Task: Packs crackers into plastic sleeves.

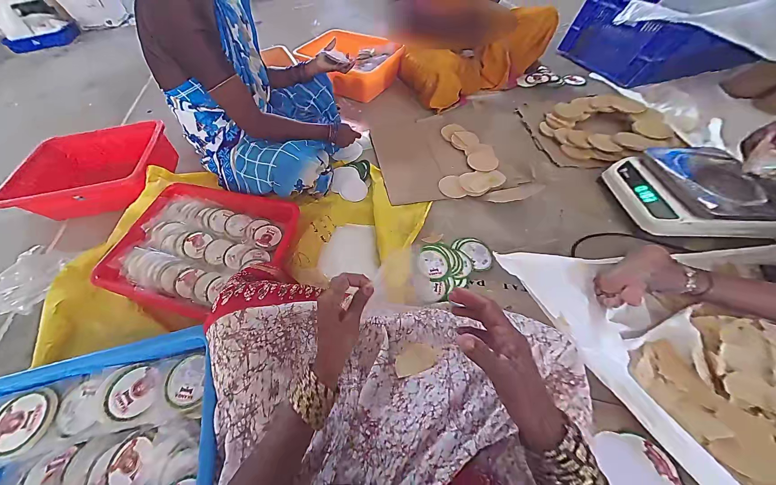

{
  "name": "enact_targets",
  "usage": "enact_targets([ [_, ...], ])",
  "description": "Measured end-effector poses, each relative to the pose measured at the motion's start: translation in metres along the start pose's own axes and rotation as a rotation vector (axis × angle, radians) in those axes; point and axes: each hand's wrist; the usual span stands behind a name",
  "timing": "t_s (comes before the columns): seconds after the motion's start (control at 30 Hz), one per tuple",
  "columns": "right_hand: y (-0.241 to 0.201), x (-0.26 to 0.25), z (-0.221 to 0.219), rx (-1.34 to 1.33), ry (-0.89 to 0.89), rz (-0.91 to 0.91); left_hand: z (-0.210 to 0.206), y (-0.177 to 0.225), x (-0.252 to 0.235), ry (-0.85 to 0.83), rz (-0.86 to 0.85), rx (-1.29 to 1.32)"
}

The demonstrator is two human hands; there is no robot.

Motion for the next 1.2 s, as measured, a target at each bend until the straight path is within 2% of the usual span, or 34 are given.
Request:
enact_targets([
  [0.07, -0.013, -0.006, -0.009, -0.039, -0.029, 0.029, -0.005, 0.007, 0.016, -0.042, -0.081, 0.007],
  [0.17, -0.026, -0.006, -0.024, -0.21, 0.08, 0.095, -0.011, 0.013, 0.033, -0.07, -0.101, 0.056],
  [0.2, -0.028, -0.004, -0.025, -0.264, 0.109, 0.128, -0.013, 0.017, 0.039, -0.074, -0.031, 0.108],
  [0.3, -0.028, 0.004, -0.025, -0.335, 0.166, 0.221, -0.018, 0.037, 0.052, -0.131, 0.349, 0.416],
  [0.37, -0.023, 0.011, -0.025, -0.368, 0.185, 0.237, -0.026, 0.047, 0.057, 0.002, 0.509, 0.697],
  [0.4, -0.021, 0.015, -0.026, -0.375, 0.196, 0.232, -0.03, 0.05, 0.057, 0.081, 0.528, 0.78],
  [0.47, -0.017, 0.025, -0.025, -0.369, 0.203, 0.193, -0.034, 0.052, 0.055, 0.141, 0.462, 0.827],
  [0.53, -0.015, 0.032, -0.021, -0.351, 0.157, 0.159, -0.034, 0.047, 0.053, 0.096, 0.358, 0.804],
  [0.67, -0.016, 0.038, -0.006, -0.348, -0.008, 0.13, -0.03, 0.045, 0.054, -0.06, 0.2, 0.535],
  [0.77, -0.023, 0.036, -0.003, -0.335, -0.03, 0.078, -0.029, 0.047, 0.054, -0.158, 0.091, 0.37],
  [0.83, -0.025, 0.034, -0.006, -0.303, 0.016, 0.09, -0.029, 0.046, 0.055, -0.169, 0.056, 0.383],
  [0.9, -0.024, 0.032, -0.007, -0.273, 0.041, 0.079, -0.029, 0.048, 0.056, -0.121, 0.084, 0.508],
  [1.0, -0.022, 0.031, -0.007, -0.206, -0.023, 0.068, -0.028, 0.049, 0.053, -0.058, 0.128, 0.597],
  [1.1, -0.024, 0.029, -0.001, -0.191, -0.142, 0.083, -0.021, 0.046, 0.047, -0.243, 0.024, 0.398],
  [1.2, -0.026, 0.024, -0.001, -0.254, -0.211, 0.112, -0.022, 0.049, 0.044, -0.412, -0.043, 0.336],
])
Point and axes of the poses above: each hand's wrist, its own x-axis away from the middle knuckle, its own z-axis out of the back of the hand, y = z × x, and after that the axes turned 7 degrees about x, right-handed
